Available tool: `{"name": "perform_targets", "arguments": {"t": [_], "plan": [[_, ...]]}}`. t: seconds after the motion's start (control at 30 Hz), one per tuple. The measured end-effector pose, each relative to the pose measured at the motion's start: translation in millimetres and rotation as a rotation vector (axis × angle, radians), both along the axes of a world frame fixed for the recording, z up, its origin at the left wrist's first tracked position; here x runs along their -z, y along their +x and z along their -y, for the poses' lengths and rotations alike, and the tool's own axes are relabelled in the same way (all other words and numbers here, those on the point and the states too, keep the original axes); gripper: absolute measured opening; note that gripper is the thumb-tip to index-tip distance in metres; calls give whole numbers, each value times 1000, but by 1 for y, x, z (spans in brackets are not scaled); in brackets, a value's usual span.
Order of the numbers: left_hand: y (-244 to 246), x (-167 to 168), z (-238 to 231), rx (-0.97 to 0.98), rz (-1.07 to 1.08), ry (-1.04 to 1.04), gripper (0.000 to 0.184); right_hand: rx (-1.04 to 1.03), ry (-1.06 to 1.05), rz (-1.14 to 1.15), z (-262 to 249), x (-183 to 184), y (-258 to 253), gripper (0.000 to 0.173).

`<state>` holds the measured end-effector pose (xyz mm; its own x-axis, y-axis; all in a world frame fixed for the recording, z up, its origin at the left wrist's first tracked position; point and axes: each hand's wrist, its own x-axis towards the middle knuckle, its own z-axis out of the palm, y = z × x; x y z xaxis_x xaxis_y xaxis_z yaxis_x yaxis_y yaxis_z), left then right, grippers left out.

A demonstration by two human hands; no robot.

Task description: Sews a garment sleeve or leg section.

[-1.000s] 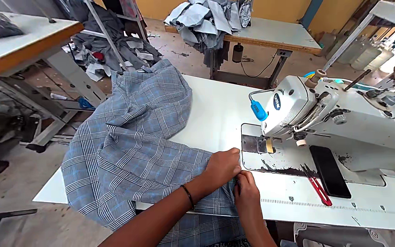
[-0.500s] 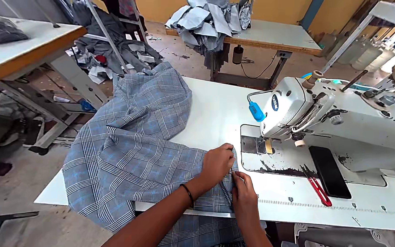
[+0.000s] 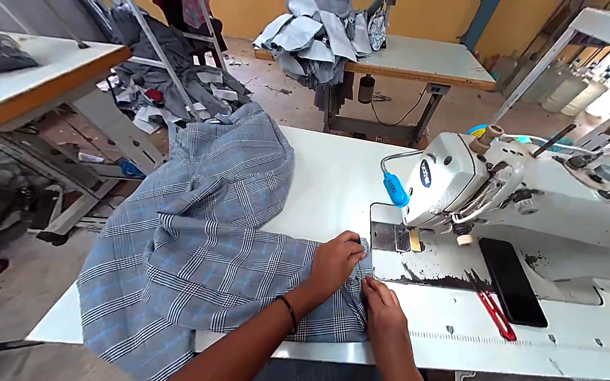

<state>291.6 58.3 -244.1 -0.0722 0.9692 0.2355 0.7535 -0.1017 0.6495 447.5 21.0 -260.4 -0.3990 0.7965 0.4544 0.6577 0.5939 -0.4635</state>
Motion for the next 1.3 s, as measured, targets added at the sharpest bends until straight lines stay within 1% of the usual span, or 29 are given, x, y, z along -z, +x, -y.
{"name": "perform_targets", "arguments": {"t": [0.1, 0.2, 0.33, 0.5, 0.57, 0.6, 0.77, 0.83, 0.97, 1.03, 1.17, 1.2, 1.27, 1.3], "plan": [[20, 5, -29, -8, 56, -15, 16, 34, -1, -10, -26, 2, 20, 30], [34, 7, -56, 17, 68, -28, 17, 63, -27, -30, -48, 3, 33, 31], [35, 16, -91, 61, 49, 4, 18, 129, -46, -47, -71, 1, 32, 30], [33, 15, -114, 84, 62, -81, 21, 199, -48, -18, -76, 1, 27, 32], [33, 8, -113, 95, 59, -77, 28, 214, -44, -1, -76, 2, 26, 33], [34, 5, -111, 105, 61, -42, 28, 216, -46, 4, -76, 2, 26, 32], [36, -5, -105, 169, 102, 207, 4, 208, -49, -8, -76, 2, 26, 29], [35, -5, -108, 201, 120, 268, 5, 203, -64, -10, -76, 1, 24, 27], [32, -17, -107, 287, 132, 195, 6, 200, -100, -2, -74, 0, 23, 27], [30, -18, -105, 296, 67, 206, 8, 194, -106, -3, -74, 0, 23, 27], [21, -4, -93, 335, -145, 262, 11, 181, -125, -43, -74, 1, 23, 26], [18, 0, -85, 383, -186, 291, 13, 173, -118, -77, -75, 2, 24, 24], [14, 8, -66, 543, -282, 381, 14, 159, -117, -171, -76, 2, 28, 19], [13, 9, -57, 615, -339, 414, 22, 160, -128, -218, -76, 2, 30, 19]]}}
